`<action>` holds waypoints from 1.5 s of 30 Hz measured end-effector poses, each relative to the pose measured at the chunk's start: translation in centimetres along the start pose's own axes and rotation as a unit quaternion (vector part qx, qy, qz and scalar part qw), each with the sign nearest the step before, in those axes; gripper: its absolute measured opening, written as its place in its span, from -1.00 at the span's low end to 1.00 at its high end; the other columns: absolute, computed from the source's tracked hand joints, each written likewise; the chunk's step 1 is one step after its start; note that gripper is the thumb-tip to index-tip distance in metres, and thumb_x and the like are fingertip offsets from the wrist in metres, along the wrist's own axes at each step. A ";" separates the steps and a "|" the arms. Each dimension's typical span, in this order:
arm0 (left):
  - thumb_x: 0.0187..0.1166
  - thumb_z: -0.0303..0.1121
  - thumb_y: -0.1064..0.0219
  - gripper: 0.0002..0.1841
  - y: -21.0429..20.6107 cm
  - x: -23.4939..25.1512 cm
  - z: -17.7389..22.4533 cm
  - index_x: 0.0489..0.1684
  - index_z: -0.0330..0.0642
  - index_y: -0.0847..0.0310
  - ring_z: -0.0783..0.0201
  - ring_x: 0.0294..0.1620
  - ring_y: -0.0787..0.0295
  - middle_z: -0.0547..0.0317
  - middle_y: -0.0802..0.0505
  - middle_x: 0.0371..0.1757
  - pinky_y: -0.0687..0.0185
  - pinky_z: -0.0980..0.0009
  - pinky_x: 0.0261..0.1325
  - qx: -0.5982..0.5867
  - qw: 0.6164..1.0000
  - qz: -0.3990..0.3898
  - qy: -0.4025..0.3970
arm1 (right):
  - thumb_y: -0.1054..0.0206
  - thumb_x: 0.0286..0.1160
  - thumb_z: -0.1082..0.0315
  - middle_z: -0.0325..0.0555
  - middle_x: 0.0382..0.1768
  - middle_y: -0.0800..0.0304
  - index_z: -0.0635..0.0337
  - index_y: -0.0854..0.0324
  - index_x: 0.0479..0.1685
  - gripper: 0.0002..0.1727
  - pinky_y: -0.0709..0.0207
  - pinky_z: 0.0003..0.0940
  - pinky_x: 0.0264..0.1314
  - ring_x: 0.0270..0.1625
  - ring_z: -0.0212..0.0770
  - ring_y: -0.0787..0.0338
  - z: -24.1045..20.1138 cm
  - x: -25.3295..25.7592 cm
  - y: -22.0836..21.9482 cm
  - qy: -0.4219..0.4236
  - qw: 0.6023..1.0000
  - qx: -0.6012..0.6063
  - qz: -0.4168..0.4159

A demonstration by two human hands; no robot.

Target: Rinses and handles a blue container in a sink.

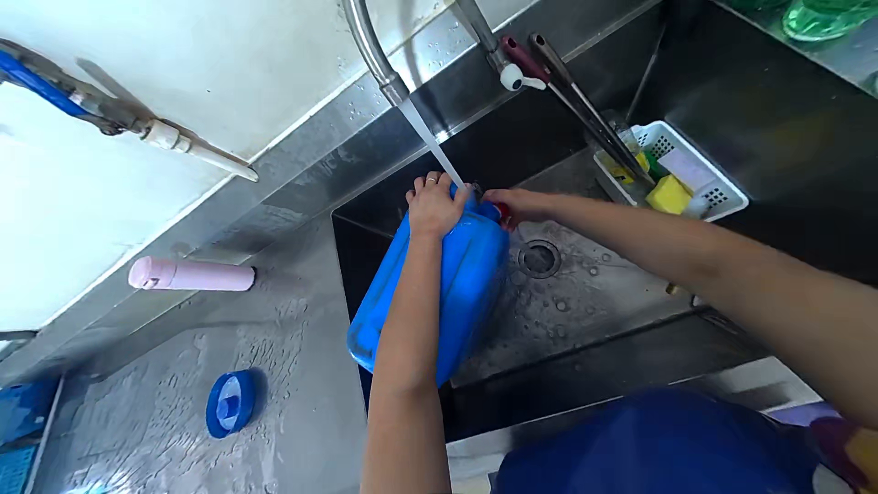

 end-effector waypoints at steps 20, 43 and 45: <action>0.72 0.01 -0.20 -0.42 1.3 -3.9 -0.4 0.40 -0.36 -0.63 -0.39 0.62 -0.43 -0.45 -0.62 0.50 -0.14 -0.39 0.66 -0.082 0.989 0.099 0.071 | 0.15 0.88 -0.19 -0.27 -0.60 -0.42 0.26 -0.66 -0.18 -0.30 -0.32 -0.46 -0.47 -0.63 -0.40 -0.33 -5.6 9.8 -0.6 -0.212 0.969 -0.100 0.074; 0.62 0.32 -0.20 -0.13 0.0 -16.5 -5.7 0.64 -0.31 -0.32 -0.32 0.39 -0.69 -0.40 -0.74 0.30 -0.51 -0.32 0.42 -0.116 0.968 -0.087 0.204 | -0.10 0.59 -0.44 0.71 0.34 -0.55 0.52 -0.24 0.65 0.09 -0.22 0.70 0.44 0.47 0.67 -0.52 -3.7 11.7 1.6 -0.120 0.892 -0.433 0.057; 0.70 0.20 -0.19 -0.25 -1.9 -21.8 -6.4 0.55 -0.35 -0.46 -0.27 0.42 -0.67 -0.36 -0.77 0.29 -0.43 -0.31 0.51 -0.204 0.954 -0.138 0.172 | -0.10 0.62 -0.42 0.61 0.42 -0.54 0.46 -0.34 0.61 0.02 -0.12 0.68 0.50 0.55 0.59 -0.47 -7.9 14.4 -5.8 -0.066 0.864 -0.497 -0.048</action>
Point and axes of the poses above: each hand's wrist, its own x-axis towards the middle knuckle, its own y-axis out of the back of the hand, z = x × y, the point moved 9 cm from there along x, towards the middle knuckle
